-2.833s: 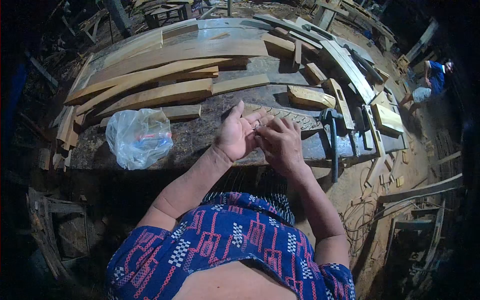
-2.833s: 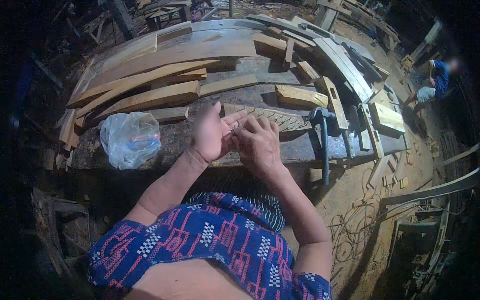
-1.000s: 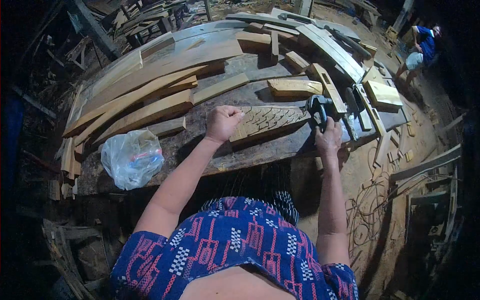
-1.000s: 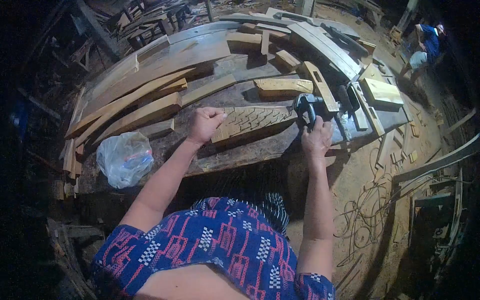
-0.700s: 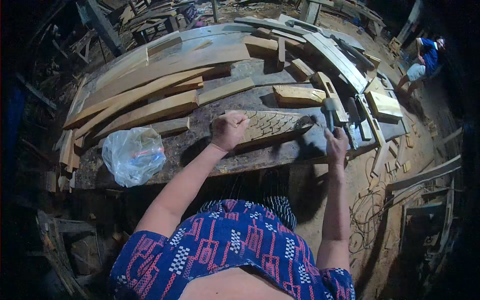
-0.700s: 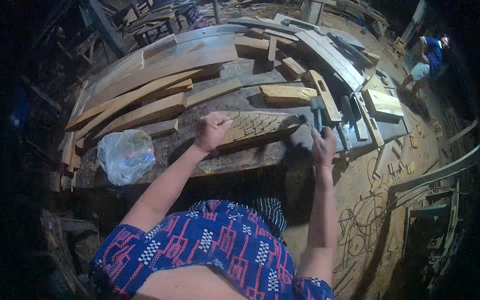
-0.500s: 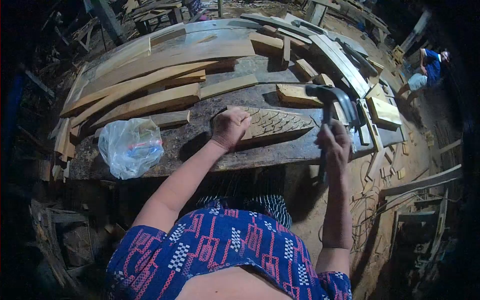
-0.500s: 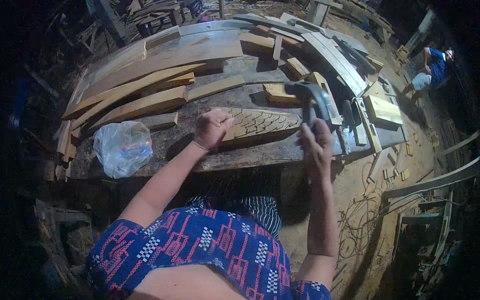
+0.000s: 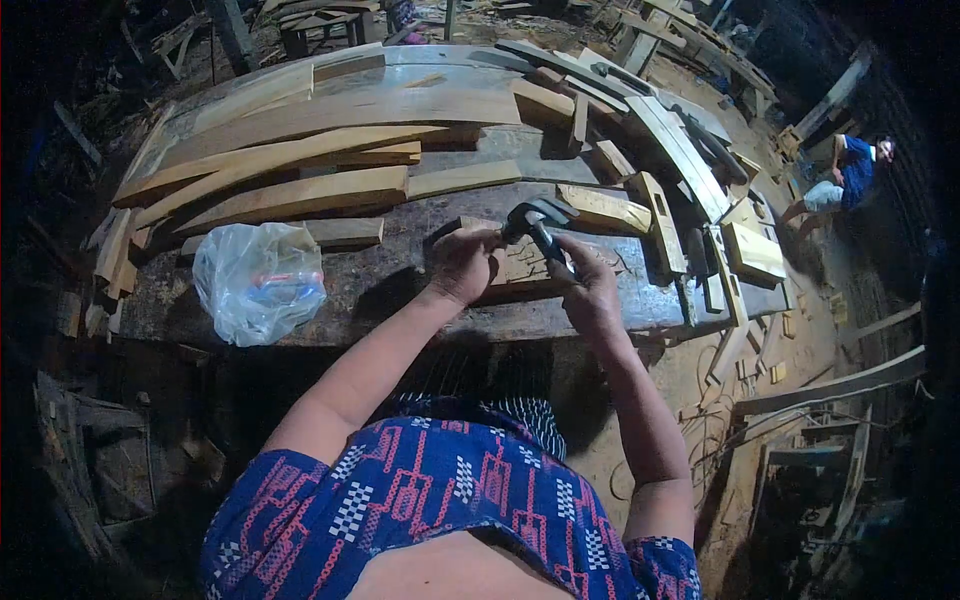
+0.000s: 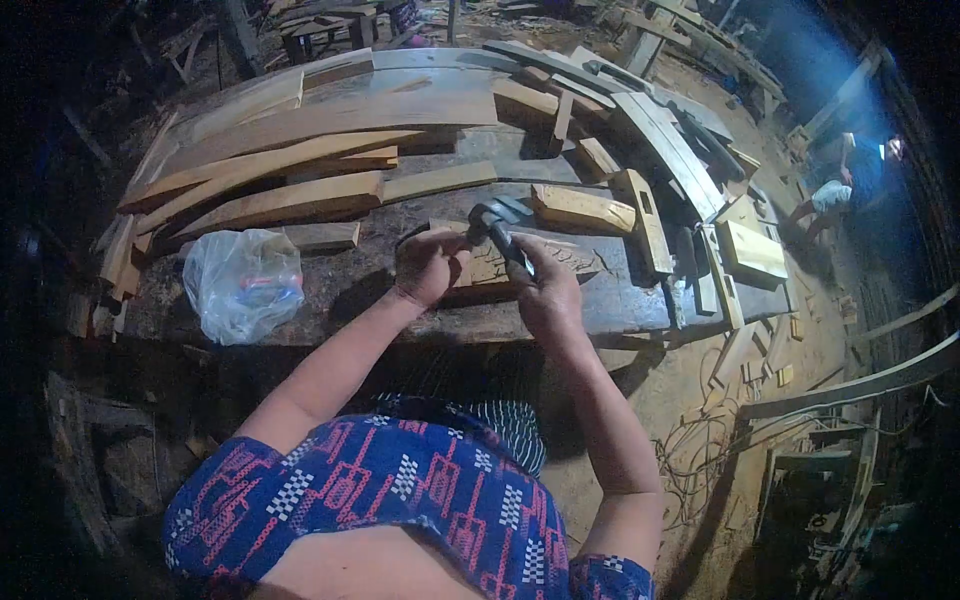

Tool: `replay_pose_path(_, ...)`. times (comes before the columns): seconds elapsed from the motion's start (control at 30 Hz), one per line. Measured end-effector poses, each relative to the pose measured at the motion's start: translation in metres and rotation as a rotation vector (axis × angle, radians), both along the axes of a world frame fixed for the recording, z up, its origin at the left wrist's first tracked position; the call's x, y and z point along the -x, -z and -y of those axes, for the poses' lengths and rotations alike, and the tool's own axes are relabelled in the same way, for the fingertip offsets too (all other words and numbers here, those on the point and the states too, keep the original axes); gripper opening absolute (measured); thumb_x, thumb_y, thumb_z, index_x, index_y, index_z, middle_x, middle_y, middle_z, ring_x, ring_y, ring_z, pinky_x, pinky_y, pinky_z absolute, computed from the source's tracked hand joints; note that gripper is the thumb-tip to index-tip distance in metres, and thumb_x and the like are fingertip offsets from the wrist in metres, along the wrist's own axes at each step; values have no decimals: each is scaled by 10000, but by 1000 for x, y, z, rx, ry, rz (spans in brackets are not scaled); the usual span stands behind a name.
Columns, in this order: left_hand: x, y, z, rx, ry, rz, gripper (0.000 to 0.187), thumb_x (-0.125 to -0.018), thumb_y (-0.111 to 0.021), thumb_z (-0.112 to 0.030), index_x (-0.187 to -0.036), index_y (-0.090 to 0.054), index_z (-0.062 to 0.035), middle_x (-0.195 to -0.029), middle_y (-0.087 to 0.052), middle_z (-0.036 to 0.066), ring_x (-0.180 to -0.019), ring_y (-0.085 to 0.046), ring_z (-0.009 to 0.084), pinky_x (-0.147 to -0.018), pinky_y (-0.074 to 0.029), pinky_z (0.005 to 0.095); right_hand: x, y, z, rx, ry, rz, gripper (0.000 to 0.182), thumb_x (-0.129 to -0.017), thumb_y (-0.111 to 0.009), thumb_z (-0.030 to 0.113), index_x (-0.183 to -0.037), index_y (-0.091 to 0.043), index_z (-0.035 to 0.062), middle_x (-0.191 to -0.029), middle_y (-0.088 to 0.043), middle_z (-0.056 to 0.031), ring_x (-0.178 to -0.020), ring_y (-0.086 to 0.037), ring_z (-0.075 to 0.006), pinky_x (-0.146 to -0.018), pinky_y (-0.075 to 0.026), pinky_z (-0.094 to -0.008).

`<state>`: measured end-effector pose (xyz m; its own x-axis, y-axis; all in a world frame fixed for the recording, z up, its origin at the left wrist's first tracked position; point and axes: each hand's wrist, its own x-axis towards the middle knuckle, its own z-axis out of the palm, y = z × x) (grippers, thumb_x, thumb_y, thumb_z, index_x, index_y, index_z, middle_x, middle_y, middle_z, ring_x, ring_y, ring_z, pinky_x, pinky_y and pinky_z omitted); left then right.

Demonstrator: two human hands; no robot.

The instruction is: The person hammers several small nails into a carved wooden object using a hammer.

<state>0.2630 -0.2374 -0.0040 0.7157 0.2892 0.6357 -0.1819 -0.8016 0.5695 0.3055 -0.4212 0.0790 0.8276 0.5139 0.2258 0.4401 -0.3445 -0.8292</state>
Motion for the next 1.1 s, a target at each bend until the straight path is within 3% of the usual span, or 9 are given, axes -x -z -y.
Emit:
replay_pose_path(0.07, 3, -6, 1, 31, -4, -21, 132, -788, -624, -221, -792, -680, -103, -795, -656, 120, -774, -642, 298, -683, -507, 381, 1, -4, -1, 14, 35, -237, 322, -850, -609, 102, -1170, -585, 77, -1021, -649, -82, -958, -568, -136, -839, -418, -261)
replay_pose_path(0.27, 13, -18, -3, 12, -19, -208, 152, -799, -613, -238, -830, -689, -109, -810, -656, 131, -775, -642, 294, -710, -506, 377, 3, -23, -1, -353, -46, -294, 277, -887, -558, 61, -1162, -580, 35, -934, -619, -55, -843, -519, -75, -745, -413, -219)
replay_pose_path(0.47, 13, 20, -19, 61, 22, 66, 150, -775, -650, -139, -918, -678, -104, -764, -637, 124, -711, -637, 241, -632, -495, 324, -1, 18, -3, 35, -35, 25, 342, -862, -598, 97, -1200, -576, 137, -1091, -649, -113, -994, -610, -182, -819, -448, -279)
replay_pose_path(0.6, 11, 18, -14, 196, 42, 22, 141, -759, -665, -86, -900, -666, -80, -767, -634, 118, -712, -637, 238, -639, -499, 326, 4, -10, -5, 79, 25, -115, 347, -860, -604, 111, -1204, -575, 140, -1096, -643, -120, -1004, -604, -173, -837, -439, -273)
replay_pose_path(0.73, 11, 17, -10, 154, -33, 59, 94, -796, -642, -88, -883, -669, -67, -777, -642, 120, -720, -641, 238, -644, -501, 324, 9, -5, -5, -374, -24, -172, 344, -853, -619, 134, -1195, -584, 123, -1040, -657, -144, -968, -612, -147, -845, -435, -266)
replay_pose_path(0.8, 11, 14, -20, 4, 5, 67, 87, -811, -621, -124, -865, -667, -73, -749, -634, 134, -701, -636, 273, -623, -500, 350, 10, 8, -2, 87, 55, -32, 338, -857, -619, 105, -1193, -587, 101, -1043, -662, -115, -947, -602, -121, -838, -433, -255)
replay_pose_path(0.87, 7, 14, -20, -150, 53, 75, 106, -827, -601, -161, -847, -664, -78, -722, -625, 149, -683, -630, 307, -603, -500, 376, 4, 14, -2, 68, 37, -59, 327, -861, -617, 95, -1187, -591, 92, -1066, -660, -89, -936, -593, -102, -838, -431, -250)
replay_pose_path(0.97, 9, 16, -12, 220, 10, -10, 118, -823, -599, -151, -847, -675, -65, -742, -632, 155, -714, -636, 312, -626, -500, 393, 12, -10, -8, -171, -5, -226, 346, -875, -584, 30, -1216, -571, 86, -1049, -649, -70, -983, -565, -109, -851, -420, -226)
replay_pose_path(1.1, 11, 11, -10, 154, -30, 0, 147, -840, -611, -149, -911, -680, -40, -767, -643, 152, -704, -635, 281, -643, -495, 347, 19, -6, -6, -453, -34, -219, 337, -885, -560, 0, -1216, -565, 65, -1072, -629, -59, -1013, -540, -106, -892, -399, -224)
